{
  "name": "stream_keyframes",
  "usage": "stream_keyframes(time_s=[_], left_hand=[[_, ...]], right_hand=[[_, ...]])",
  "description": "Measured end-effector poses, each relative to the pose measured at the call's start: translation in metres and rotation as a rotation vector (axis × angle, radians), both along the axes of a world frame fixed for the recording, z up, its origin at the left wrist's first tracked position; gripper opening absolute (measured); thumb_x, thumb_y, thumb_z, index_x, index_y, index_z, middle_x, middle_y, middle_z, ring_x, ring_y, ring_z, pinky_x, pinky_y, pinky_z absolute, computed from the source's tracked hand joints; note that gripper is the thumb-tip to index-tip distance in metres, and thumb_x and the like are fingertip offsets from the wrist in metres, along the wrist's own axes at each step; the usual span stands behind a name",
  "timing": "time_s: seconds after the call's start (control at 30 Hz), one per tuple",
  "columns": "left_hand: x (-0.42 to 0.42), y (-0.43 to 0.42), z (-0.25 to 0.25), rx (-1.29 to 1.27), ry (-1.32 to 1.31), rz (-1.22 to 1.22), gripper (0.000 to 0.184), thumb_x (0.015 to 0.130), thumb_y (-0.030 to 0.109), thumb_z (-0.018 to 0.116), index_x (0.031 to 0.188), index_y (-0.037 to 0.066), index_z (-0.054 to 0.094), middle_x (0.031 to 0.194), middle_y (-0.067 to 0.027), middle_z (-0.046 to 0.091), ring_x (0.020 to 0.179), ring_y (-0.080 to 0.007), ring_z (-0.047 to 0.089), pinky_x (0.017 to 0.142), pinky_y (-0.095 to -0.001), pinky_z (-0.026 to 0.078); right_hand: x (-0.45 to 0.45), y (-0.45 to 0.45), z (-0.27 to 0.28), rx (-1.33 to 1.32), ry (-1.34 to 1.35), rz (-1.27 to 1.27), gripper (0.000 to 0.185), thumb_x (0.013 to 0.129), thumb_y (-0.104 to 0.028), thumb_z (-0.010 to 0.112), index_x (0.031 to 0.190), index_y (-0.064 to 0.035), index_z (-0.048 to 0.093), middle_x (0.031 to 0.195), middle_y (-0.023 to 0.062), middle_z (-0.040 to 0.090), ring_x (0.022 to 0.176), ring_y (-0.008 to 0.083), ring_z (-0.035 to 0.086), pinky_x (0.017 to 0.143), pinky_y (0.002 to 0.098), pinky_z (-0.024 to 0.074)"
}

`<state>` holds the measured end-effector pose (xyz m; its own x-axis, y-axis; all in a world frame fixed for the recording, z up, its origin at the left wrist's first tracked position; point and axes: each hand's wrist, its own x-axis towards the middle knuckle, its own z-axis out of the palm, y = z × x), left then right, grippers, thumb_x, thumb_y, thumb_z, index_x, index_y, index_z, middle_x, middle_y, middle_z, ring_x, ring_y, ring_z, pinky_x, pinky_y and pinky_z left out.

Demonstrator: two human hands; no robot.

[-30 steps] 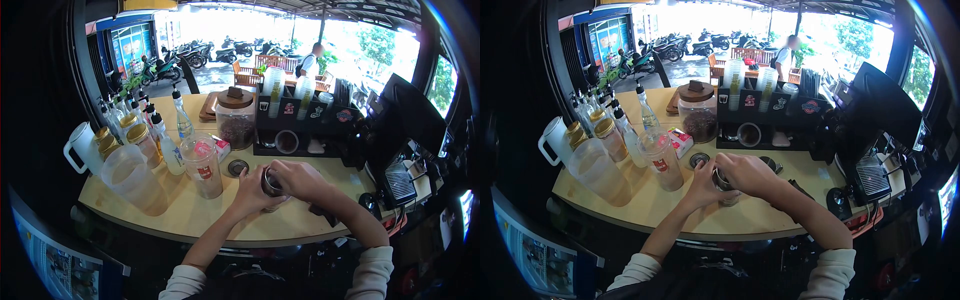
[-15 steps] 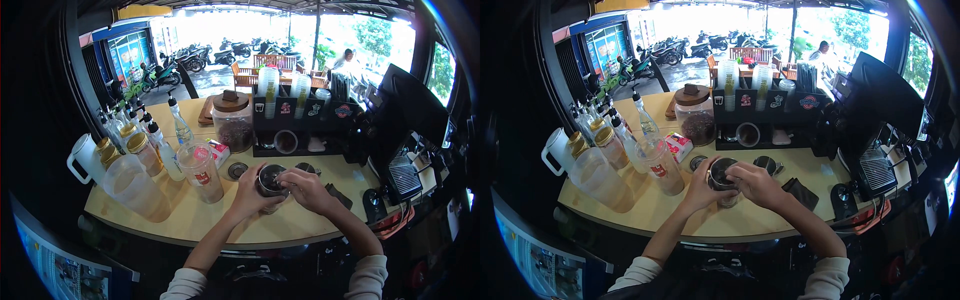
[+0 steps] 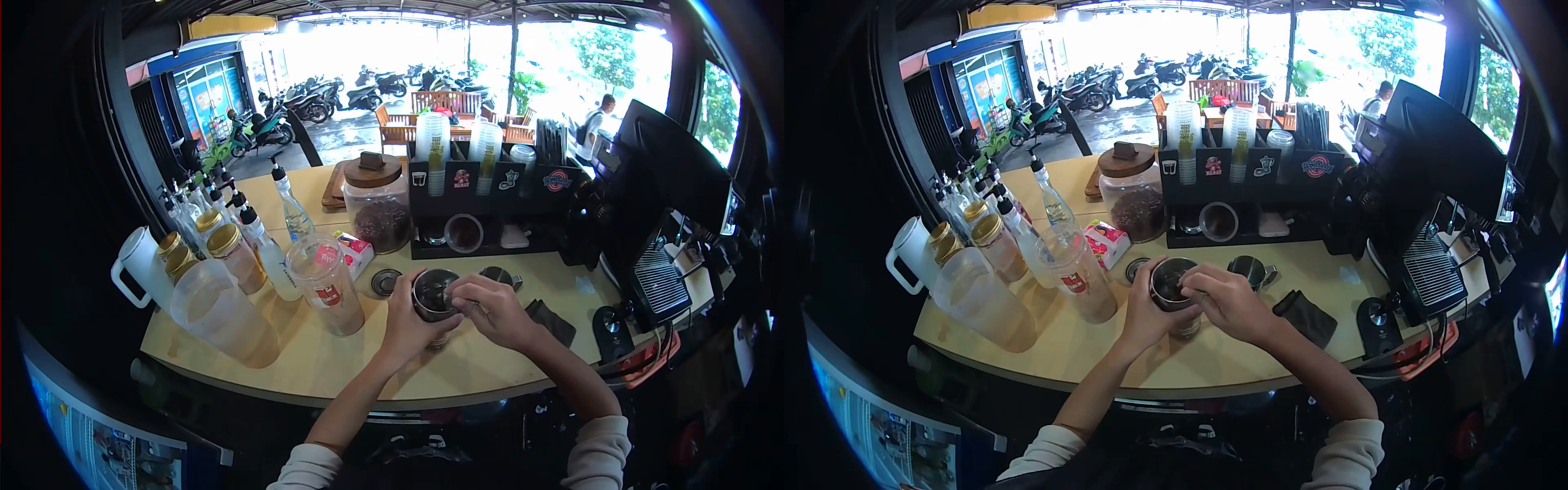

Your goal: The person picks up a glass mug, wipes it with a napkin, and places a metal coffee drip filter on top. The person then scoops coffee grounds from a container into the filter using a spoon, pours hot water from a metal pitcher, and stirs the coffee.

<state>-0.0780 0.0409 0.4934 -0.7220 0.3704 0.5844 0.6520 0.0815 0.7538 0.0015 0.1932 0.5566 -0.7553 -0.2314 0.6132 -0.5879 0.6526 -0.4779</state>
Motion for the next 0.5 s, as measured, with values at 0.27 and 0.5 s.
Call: stream_keyframes(time_s=[0.27,0.5], left_hand=[[0.000,-0.001,-0.001,0.039,-0.086,-0.034,0.076,0.055,0.023,0.088,0.116,0.000,0.048,0.105,-0.0137,0.059,0.098,-0.0252,0.060,0.087,-0.0369,0.048],[0.004,-0.002,0.004,0.056,-0.065,-0.048,0.074,0.055,0.019,0.087,0.116,0.001,0.049,0.106,-0.0126,0.060,0.099,-0.0242,0.061,0.088,-0.0358,0.048]], right_hand=[[0.001,0.000,-0.003,0.059,0.110,0.005,0.017,0.078,0.003,0.062,0.094,0.0011,0.056,0.096,0.0135,0.060,0.084,0.0320,0.062,0.072,0.0363,0.0514],[0.004,0.004,-0.008,0.123,0.110,0.007,0.027,0.073,0.005,0.063,0.098,-0.0035,0.056,0.103,0.0110,0.059,0.094,0.0310,0.060,0.076,0.0379,0.0508]])
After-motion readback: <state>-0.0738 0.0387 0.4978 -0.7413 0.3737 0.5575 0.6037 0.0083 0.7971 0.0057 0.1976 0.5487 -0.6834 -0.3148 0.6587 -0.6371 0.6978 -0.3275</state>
